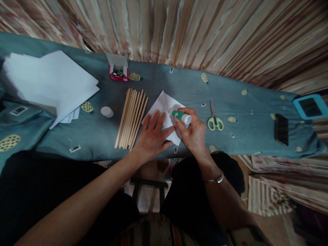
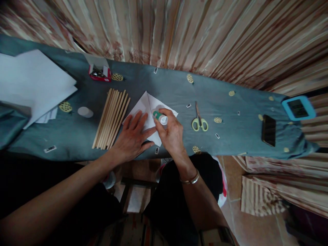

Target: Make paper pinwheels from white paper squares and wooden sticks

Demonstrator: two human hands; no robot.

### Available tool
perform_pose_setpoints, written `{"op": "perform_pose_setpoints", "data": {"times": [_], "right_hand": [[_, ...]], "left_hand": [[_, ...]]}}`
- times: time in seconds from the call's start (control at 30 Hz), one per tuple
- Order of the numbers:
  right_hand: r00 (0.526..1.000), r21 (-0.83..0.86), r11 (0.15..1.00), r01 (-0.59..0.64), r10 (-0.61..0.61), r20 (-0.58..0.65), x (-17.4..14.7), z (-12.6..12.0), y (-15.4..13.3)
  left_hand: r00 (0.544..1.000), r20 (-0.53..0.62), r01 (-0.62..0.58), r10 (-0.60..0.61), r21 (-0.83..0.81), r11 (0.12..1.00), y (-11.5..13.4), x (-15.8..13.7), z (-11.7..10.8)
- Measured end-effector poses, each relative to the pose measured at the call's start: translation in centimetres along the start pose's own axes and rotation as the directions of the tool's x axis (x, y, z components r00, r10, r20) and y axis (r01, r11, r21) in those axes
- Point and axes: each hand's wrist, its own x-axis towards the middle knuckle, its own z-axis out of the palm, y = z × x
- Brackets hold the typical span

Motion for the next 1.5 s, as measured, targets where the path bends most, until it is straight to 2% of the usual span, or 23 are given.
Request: {"op": "perform_pose_setpoints", "data": {"times": [0.07, 0.17, 0.27, 0.33, 0.4, 0.47, 0.53, 0.6, 0.73, 0.8, 0.87, 0.93, 1.0, 1.1, 1.17, 1.27, 1.5], "right_hand": [[0.996, 0.061, 0.998, -0.035, 0.040, -0.077, 0.6, -0.1, 0.5], [0.977, 0.296, 0.952, -0.083, 0.136, -0.163, 1.6, -0.2, 1.1], [0.948, 0.564, 0.813, -0.144, 0.277, -0.158, 2.2, -0.1, 1.3], [0.920, 0.685, 0.698, -0.209, 0.377, -0.103, 2.3, -0.1, 1.1], [0.894, 0.768, 0.580, -0.272, 0.448, -0.022, 2.3, -0.2, 0.8], [0.874, 0.816, 0.475, -0.330, 0.481, 0.074, 2.3, -0.4, 0.5], [0.859, 0.835, 0.395, -0.383, 0.485, 0.164, 2.2, -0.5, 0.2], [0.846, 0.843, 0.332, -0.423, 0.479, 0.235, 2.0, -0.6, -0.1], [0.820, 0.821, 0.287, -0.493, 0.468, 0.329, 1.9, -0.4, -0.2], [0.814, 0.802, 0.297, -0.518, 0.459, 0.356, 1.9, -0.4, -0.2], [0.814, 0.798, 0.296, -0.525, 0.449, 0.369, 1.9, -0.5, -0.3], [0.815, 0.801, 0.286, -0.525, 0.440, 0.377, 1.8, -0.5, -0.6], [0.817, 0.803, 0.276, -0.528, 0.422, 0.392, 1.5, -0.5, -1.1], [0.816, 0.805, 0.240, -0.542, 0.382, 0.435, 1.1, -0.4, -1.9], [0.809, 0.809, 0.200, -0.552, 0.361, 0.463, 0.8, -0.2, -2.4], [0.801, 0.806, 0.169, -0.567, 0.341, 0.492, 0.5, 0.0, -2.9], [0.801, 0.801, 0.168, -0.574, 0.319, 0.507, 0.4, 0.5, -3.5]], "left_hand": [[1.000, -0.005, -0.006, 0.006, -0.002, 1.000, 0.0, 0.0, 0.1], [1.000, -0.022, -0.017, 0.017, -0.004, 1.000, 0.0, -0.2, 0.3], [0.997, -0.068, -0.044, 0.043, -0.005, 0.999, -0.3, -0.2, -0.3], [0.992, -0.111, -0.059, 0.060, 0.014, 0.998, -1.0, -0.3, -1.6], [0.986, -0.162, -0.023, 0.033, 0.059, 0.998, -2.3, -0.5, -3.5], [0.964, -0.250, 0.124, -0.094, 0.107, 0.987, -4.2, -1.0, -5.5], [0.916, -0.324, 0.282, -0.235, 0.106, 0.953, -6.3, -1.8, -7.1], [0.900, -0.279, 0.364, -0.336, 0.054, 0.930, -8.3, -2.8, -7.9], [0.898, -0.162, 0.382, -0.410, -0.180, 0.907, -11.0, -4.4, -8.0], [0.883, -0.176, 0.384, -0.434, -0.258, 0.886, -11.2, -4.6, -8.1], [0.850, -0.228, 0.384, -0.475, -0.350, 0.855, -10.7, -4.5, -8.4], [0.794, -0.262, 0.378, -0.549, -0.495, 0.782, -9.4, -4.0, -8.8], [0.743, -0.202, 0.340, -0.637, -0.707, 0.621, -7.6, -3.3, -9.0], [0.735, -0.029, 0.232, -0.678, -0.928, 0.291, -5.0, -2.3, -8.6], [0.746, 0.080, 0.230, -0.661, -0.962, 0.144, -3.8, -1.8, -8.1], [0.761, 0.141, 0.240, -0.634, -0.968, 0.073, -2.9, -1.5, -7.6], [0.772, 0.158, 0.228, -0.616, -0.973, 0.036, -2.6, -1.2, -7.6]]}}
